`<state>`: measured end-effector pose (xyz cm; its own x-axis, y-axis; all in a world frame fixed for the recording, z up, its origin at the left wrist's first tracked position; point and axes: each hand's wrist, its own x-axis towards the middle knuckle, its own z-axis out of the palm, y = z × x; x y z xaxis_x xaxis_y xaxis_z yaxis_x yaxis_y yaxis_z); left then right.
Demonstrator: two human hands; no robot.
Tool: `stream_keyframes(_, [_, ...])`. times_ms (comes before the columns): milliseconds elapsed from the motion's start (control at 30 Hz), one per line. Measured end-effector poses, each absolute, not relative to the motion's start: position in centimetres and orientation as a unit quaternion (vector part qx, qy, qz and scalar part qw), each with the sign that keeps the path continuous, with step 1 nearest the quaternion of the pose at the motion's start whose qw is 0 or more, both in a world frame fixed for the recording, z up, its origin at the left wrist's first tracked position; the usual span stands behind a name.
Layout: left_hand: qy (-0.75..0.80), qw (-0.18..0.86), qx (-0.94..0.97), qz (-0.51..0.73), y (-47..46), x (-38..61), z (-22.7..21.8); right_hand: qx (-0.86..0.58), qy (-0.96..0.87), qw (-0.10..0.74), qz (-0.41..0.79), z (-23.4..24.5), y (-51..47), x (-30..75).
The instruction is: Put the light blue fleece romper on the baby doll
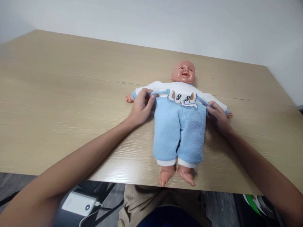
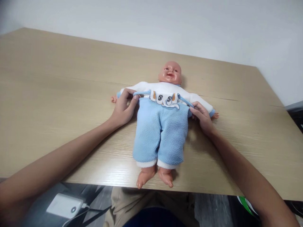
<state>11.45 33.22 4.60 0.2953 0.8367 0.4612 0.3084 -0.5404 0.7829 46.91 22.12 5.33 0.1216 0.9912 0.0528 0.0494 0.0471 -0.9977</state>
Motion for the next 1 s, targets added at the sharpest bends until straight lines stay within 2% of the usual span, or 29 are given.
stream_keyframes(233, [0.373, 0.302, 0.75, 0.455, 33.1, 11.5, 4.6, -0.529, -0.446, 0.552, 0.465, 7.5, 22.9, 45.6])
stream_keyframes(367, [0.345, 0.274, 0.752, 0.489, 33.2, 11.7, 4.0, -0.516, -0.489, 0.57, 0.412, 10.7, 24.9, 44.3])
stream_keyframes(500, [0.305, 0.233, 0.766, 0.516, 33.3, 11.9, 3.5, -0.509, -0.574, 0.538, 0.35, 13.3, 28.4, 42.2])
stream_keyframes(633, [0.278, 0.203, 0.772, 0.534, 33.3, 12.0, 3.5, -0.508, -0.692, 0.42, 0.295, 15.0, 32.5, 38.8])
stream_keyframes(867, [0.268, 0.182, 0.766, 0.555, 33.0, 12.1, 3.5, -0.441, -0.882, 0.101, 0.131, 14.6, 38.8, 32.1])
stream_keyframes(1000, [0.256, 0.187, 0.767, 0.557, 32.8, 12.2, 3.7, -0.392, -0.91, -0.012, 0.134, 13.8, 41.0, 29.6])
